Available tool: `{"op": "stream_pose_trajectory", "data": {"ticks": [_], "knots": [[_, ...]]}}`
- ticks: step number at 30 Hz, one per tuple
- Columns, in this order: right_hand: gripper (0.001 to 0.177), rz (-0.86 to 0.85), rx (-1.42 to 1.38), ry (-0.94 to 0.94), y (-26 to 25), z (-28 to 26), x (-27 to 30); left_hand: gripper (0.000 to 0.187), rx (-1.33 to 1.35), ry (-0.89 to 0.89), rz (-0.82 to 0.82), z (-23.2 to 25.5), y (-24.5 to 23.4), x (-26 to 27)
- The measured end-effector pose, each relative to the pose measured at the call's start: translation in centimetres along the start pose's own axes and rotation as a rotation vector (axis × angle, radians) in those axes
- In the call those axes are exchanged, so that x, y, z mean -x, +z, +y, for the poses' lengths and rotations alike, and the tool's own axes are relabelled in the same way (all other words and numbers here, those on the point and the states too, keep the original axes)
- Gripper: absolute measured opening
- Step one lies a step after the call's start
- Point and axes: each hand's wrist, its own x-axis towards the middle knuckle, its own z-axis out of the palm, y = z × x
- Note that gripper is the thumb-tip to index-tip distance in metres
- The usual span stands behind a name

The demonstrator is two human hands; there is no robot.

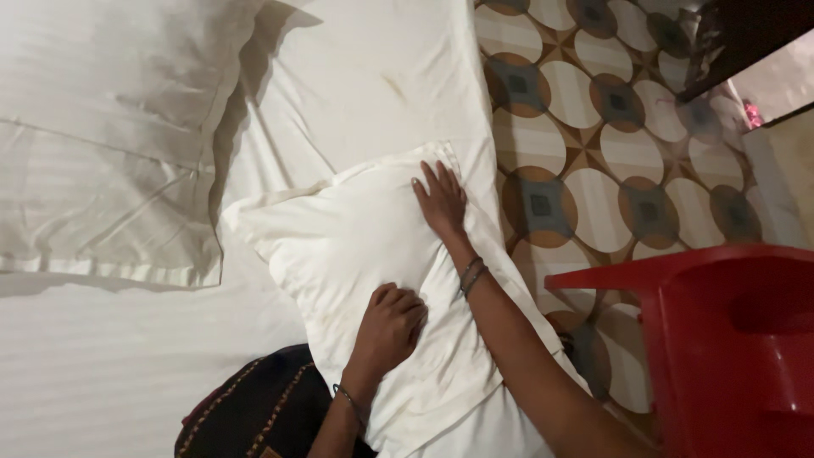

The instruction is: The person prepares a pillow by hand on a bed, smoothing the white fabric and adjusting the pillowcase opening before laying it flat.

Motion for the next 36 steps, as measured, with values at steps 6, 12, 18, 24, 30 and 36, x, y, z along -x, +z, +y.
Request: {"op": "stream_pose_trajectory", "data": {"ticks": [6,12,18,24,30,36], "knots": [[0.067,-0.095,-0.142,0.092,0.0,2.3,0.0,0.009,0.003,0.007,-0.007,-0.2,0.0,0.0],[0.073,-0.233,-0.118,0.089,-1.5,5.0,2.4,0.010,0.003,0.009,0.005,-0.2,-0.1,-0.2],[0.072,-0.246,-0.347,0.023,-0.3,11.8,7.3,0.008,-0.015,0.044,0.010,-0.4,-0.2,-0.2],[0.073,-0.266,-0.439,-0.068,0.4,16.7,12.5,0.011,-0.025,0.076,0.059,-0.5,-0.2,0.3],[0.071,-0.241,-0.396,-0.069,0.2,17.0,14.3,0.012,0.027,0.051,0.050,-0.4,-0.5,0.6],[0.069,-0.162,-0.409,-0.132,0.5,16.9,15.1,0.033,0.150,-0.031,-0.072,-1.5,-0.3,1.5]]}}
